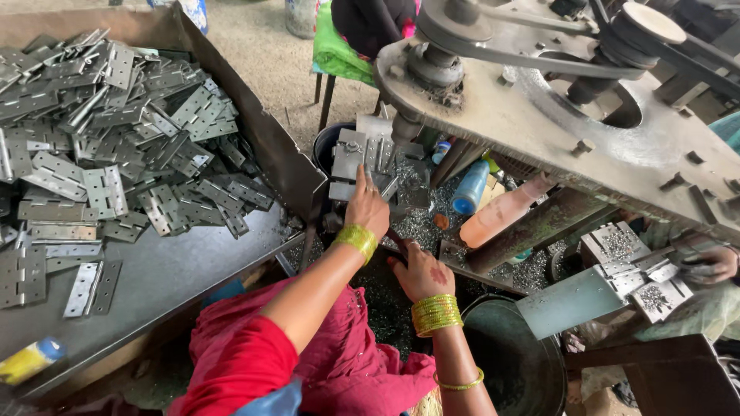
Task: The person repeatedly picks metal hinge blanks from a bin, places them into a press machine, and operates the lever to punch holes. Processed pieces are ejected and collected in a bin below.
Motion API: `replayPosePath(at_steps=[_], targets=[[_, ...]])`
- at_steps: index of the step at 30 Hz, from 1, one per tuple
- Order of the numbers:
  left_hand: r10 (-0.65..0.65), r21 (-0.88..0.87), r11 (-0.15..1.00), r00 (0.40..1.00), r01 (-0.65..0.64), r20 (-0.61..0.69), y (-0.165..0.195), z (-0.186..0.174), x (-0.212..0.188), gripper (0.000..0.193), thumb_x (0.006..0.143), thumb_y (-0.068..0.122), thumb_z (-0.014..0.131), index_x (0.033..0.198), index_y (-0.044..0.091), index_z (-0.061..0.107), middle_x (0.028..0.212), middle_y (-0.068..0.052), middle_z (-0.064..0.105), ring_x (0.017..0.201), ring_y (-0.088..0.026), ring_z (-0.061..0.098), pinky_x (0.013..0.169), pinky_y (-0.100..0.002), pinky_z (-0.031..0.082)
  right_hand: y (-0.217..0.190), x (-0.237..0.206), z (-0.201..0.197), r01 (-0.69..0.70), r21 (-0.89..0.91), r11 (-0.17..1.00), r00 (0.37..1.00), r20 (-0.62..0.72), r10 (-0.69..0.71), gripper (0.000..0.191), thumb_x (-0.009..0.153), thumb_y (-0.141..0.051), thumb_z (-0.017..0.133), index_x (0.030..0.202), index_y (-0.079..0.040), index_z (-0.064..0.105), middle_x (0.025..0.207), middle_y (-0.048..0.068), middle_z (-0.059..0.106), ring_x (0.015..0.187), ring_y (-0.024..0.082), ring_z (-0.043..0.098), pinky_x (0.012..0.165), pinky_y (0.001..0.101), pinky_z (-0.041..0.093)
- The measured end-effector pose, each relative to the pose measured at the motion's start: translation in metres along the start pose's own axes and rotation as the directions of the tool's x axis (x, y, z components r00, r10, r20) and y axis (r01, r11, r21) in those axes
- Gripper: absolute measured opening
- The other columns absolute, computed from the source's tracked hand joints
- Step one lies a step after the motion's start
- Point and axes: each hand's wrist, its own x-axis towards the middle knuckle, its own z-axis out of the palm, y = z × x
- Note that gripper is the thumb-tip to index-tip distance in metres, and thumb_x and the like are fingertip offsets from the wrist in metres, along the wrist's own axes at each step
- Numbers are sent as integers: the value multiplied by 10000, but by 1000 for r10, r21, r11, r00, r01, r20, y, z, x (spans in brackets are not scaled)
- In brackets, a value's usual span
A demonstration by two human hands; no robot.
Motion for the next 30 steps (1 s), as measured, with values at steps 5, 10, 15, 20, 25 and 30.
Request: replayPosePath(at_steps=[5,10,15,20,25,30], targets=[[-24,66,997,998,28,-66,5,14,1,437,977,261,445,1243,30,703,1478,-212,516,1472,-377,350,1228,-650,-11,-1,1,-4,36,-3,999,999,-38,-36,525,867,-519,641,1253,-164,623,1046,152,739,975,355,707,841,484,541],[-53,68,996,997,57,-52,13,22,-6,414,957,241,462,1197,21,718,1580,-253,385,1493,-466,269,1158,-635,-25,-3,2,-5,13,-14,1000,1000,-5,-13,498,897,-512,619,1256,-168,636,1042,144,754,997,342,712,863,476,544],[-152,-351,922,987,161,52,-2,4,-8,416,1002,279,461,1230,41,714,1618,-183,357,1544,-377,212,1233,-639,-44,2,3,1,11,23,1000,1000,13,-12,535,881,-512,621,1286,-163,605,1100,144,741,1045,346,694,875,477,535],[-92,-152,986,980,66,-174,-3,2,-28,571,956,428,488,1293,4,667,1577,-169,417,1498,-357,261,1189,-624,-24,9,14,8,54,64,996,996,70,-58,622,873,-510,640,1367,-148,527,1164,199,694,1111,368,660,938,477,510],[-78,-46,996,997,79,15,-1,8,3,577,1029,460,430,1305,13,669,1528,-196,489,1493,-372,306,1208,-614,-33,12,17,9,25,112,993,993,116,-38,617,886,-535,618,1365,-155,534,1196,190,709,1144,363,663,954,467,514],[-99,-66,993,995,99,9,4,15,20,544,1038,430,415,1302,29,672,1527,-209,489,1496,-367,314,1222,-575,-56,18,19,10,44,169,985,989,130,-67,662,865,-520,642,1377,-124,503,1170,224,705,1131,387,660,949,473,510]])
